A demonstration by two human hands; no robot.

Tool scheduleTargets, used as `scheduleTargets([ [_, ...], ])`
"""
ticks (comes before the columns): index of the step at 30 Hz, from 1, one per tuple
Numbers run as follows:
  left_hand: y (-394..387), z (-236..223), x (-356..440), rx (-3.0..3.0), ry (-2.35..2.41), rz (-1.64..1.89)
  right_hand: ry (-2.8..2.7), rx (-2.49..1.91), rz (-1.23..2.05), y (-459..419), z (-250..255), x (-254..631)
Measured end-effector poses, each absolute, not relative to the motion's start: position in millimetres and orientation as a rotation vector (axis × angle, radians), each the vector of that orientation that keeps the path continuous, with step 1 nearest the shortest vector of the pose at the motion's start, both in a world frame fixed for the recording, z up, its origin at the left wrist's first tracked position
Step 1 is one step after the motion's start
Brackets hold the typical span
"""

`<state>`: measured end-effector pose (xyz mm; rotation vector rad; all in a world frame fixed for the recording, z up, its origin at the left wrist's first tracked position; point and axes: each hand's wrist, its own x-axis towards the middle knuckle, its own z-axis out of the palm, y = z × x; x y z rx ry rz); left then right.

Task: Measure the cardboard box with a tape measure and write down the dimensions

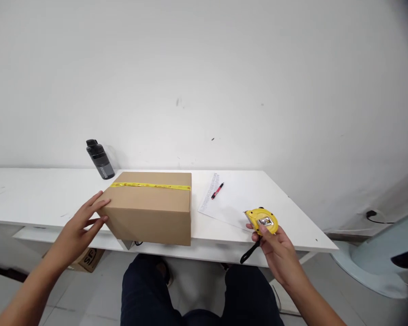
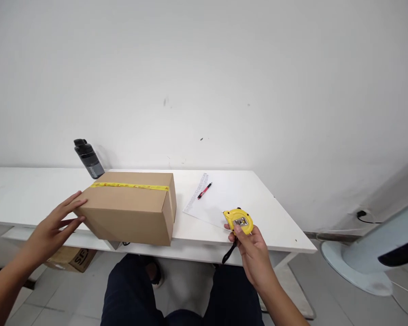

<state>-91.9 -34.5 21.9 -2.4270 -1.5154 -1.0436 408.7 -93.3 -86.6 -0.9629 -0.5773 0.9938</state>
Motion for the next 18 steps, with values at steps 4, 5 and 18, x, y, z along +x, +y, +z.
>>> scheduleTargets([
  [4,-30.3,10.4,-61.1,-2.452,-1.463,-1.094,-0.643,-0.914,0.843,-88.6,-60.9,392.5],
  [5,-29.6,5.3,-50.0,-2.418,-1.396,-1.129,-0.659,-0.888,0.793,-87.9,-53.3,386.6],
  [18,-106.7,-25.2,98.0,-2.352,-0.554,-1.357,-1.262,-0.825,0.955,-121.9,-27.3,333.7],
])
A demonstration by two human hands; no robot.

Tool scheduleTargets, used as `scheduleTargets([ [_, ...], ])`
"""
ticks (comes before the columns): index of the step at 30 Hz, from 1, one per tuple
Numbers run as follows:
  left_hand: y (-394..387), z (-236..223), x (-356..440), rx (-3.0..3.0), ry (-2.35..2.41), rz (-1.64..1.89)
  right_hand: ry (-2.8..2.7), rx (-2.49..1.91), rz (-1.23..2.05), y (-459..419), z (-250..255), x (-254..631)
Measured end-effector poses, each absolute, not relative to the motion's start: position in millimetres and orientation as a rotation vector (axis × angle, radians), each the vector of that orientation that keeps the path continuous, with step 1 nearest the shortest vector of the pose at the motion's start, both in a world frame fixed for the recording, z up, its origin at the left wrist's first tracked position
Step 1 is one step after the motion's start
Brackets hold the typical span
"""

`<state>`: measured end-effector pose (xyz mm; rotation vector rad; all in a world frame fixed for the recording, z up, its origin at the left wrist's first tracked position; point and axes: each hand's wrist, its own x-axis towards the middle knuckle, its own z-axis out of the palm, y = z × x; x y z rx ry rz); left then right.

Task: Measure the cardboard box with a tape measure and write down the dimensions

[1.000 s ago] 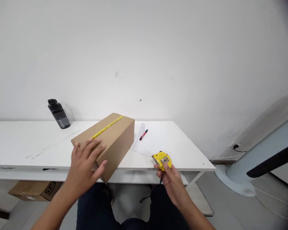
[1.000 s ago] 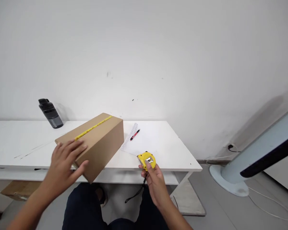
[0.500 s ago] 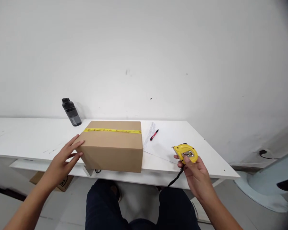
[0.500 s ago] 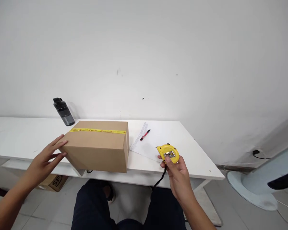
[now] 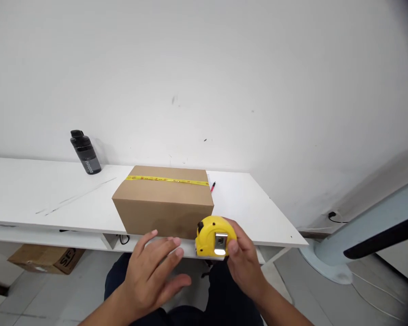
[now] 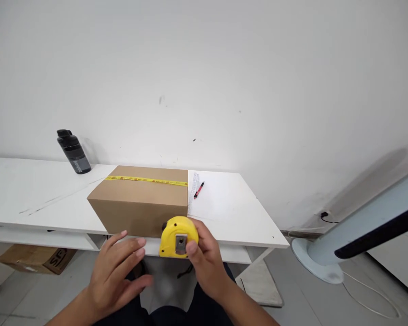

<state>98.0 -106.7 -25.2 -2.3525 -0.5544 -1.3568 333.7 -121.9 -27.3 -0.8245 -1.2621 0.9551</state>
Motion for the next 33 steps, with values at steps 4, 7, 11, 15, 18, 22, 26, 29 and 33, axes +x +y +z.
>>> scheduleTargets([
  [4,-110.1,-24.7,105.8,-2.453,-0.56,-1.38,-1.47,-0.798,0.979,-135.2,-30.7,320.0],
  [7,-112.1,-28.8,106.5,-2.497,-0.542,-1.299,-1.536,-0.844,0.99,-140.4,-40.8,311.3],
  [11,-110.5,-36.8,106.2,-2.476,-0.546,-1.168,-1.496,-0.989,1.04,-139.3,-55.3,305.1],
  [15,-104.5,-30.6,100.7,-2.366,-0.525,-1.066,-1.427,-1.013,1.039,-135.6,-56.8,302.3],
  [18,-98.9,-12.6,91.6,-2.279,-0.502,-0.993,-1.455,-1.019,0.979,-134.5,-45.2,302.6],
  [22,-80.5,20.5,67.9,-2.115,-0.451,-0.966,-1.432,-0.911,0.941,-130.1,-19.2,313.6],
  [26,-46.0,53.8,24.6,-1.833,-0.525,-0.997,-1.187,-0.793,0.795,-114.4,5.0,340.0],
  [29,-19.3,70.5,-12.2,-1.697,-0.607,-0.851,-0.989,-0.769,0.661,-95.1,15.3,362.5],
  [33,7.6,66.8,-50.2,-1.705,-0.712,-0.684,-0.772,-0.776,0.649,-70.2,12.2,383.4],
])
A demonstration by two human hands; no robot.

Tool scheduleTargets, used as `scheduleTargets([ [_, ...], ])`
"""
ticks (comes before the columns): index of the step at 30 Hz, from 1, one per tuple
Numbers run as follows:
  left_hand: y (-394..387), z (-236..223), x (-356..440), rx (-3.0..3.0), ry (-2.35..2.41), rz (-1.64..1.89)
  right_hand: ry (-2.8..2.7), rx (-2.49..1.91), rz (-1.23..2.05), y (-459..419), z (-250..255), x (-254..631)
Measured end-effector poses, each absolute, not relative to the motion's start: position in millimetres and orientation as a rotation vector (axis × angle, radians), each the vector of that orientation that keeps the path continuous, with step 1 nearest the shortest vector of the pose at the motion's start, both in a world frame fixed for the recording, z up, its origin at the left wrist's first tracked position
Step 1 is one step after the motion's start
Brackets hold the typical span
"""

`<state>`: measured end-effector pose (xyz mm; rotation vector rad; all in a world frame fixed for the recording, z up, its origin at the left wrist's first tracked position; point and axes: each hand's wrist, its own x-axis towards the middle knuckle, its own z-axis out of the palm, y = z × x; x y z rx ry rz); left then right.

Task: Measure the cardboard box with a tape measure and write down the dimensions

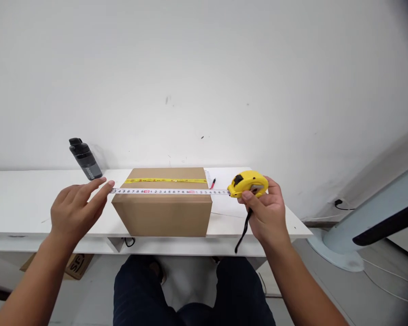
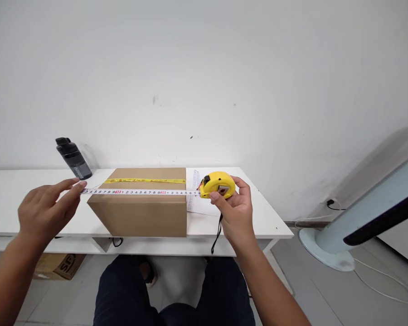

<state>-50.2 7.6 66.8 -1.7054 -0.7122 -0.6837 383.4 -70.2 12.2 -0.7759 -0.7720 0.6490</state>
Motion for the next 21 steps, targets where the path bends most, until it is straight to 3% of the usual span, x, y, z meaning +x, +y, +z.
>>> scheduleTargets([
  [7,10.2,35.2,-66.2,-1.822,-0.759,-0.556,-0.646,-0.863,0.727,-54.1,-13.6,399.2],
  [21,-6.4,35.6,-37.5,-2.175,-1.024,-0.768,-0.976,-0.881,0.626,-55.1,-18.4,370.1],
])
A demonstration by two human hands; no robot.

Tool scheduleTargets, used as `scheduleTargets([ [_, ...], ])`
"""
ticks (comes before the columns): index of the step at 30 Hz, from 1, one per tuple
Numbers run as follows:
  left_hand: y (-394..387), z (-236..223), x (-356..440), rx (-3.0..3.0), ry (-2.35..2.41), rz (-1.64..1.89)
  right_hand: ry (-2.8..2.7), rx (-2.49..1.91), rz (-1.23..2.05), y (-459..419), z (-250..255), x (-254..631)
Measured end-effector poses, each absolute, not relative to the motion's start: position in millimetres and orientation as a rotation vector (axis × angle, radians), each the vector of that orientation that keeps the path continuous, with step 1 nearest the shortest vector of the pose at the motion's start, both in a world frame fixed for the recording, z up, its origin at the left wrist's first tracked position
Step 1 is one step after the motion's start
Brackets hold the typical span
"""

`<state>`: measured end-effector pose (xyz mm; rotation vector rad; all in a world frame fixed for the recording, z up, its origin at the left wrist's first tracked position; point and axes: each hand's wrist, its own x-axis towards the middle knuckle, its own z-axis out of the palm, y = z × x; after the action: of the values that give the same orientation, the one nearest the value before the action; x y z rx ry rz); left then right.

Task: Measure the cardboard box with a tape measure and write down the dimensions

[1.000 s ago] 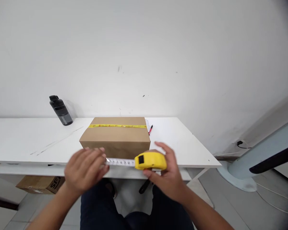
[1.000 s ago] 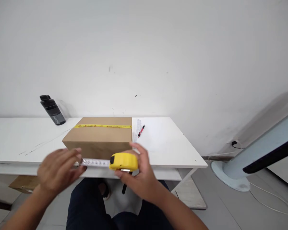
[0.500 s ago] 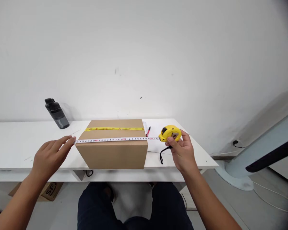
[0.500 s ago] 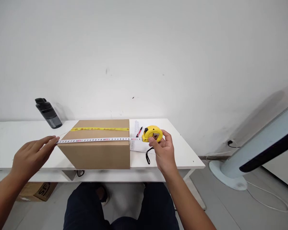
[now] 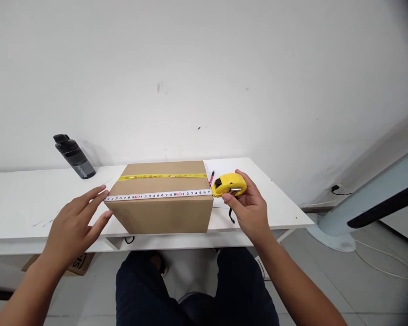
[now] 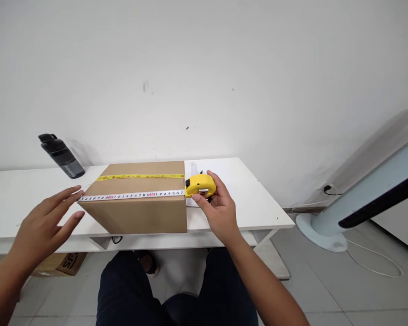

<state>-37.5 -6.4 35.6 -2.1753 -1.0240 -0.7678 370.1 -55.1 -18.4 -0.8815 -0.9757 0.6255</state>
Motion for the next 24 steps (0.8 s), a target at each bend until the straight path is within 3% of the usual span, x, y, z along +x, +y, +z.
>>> scheduleTargets([
  [8,-1.2,17.9,-18.5,-2.113,-1.108,-0.955,-0.965,-0.907,0.616,-56.1,-21.5,375.4],
  [18,-3.9,19.6,-23.5,-2.065,-1.198,-0.896,-0.973,-0.915,0.614,-56.9,-20.4,372.5],
  [24,-9.5,25.0,-15.3,-1.917,-1.538,-0.912,-0.977,-0.936,0.65,-57.2,-18.6,371.2],
])
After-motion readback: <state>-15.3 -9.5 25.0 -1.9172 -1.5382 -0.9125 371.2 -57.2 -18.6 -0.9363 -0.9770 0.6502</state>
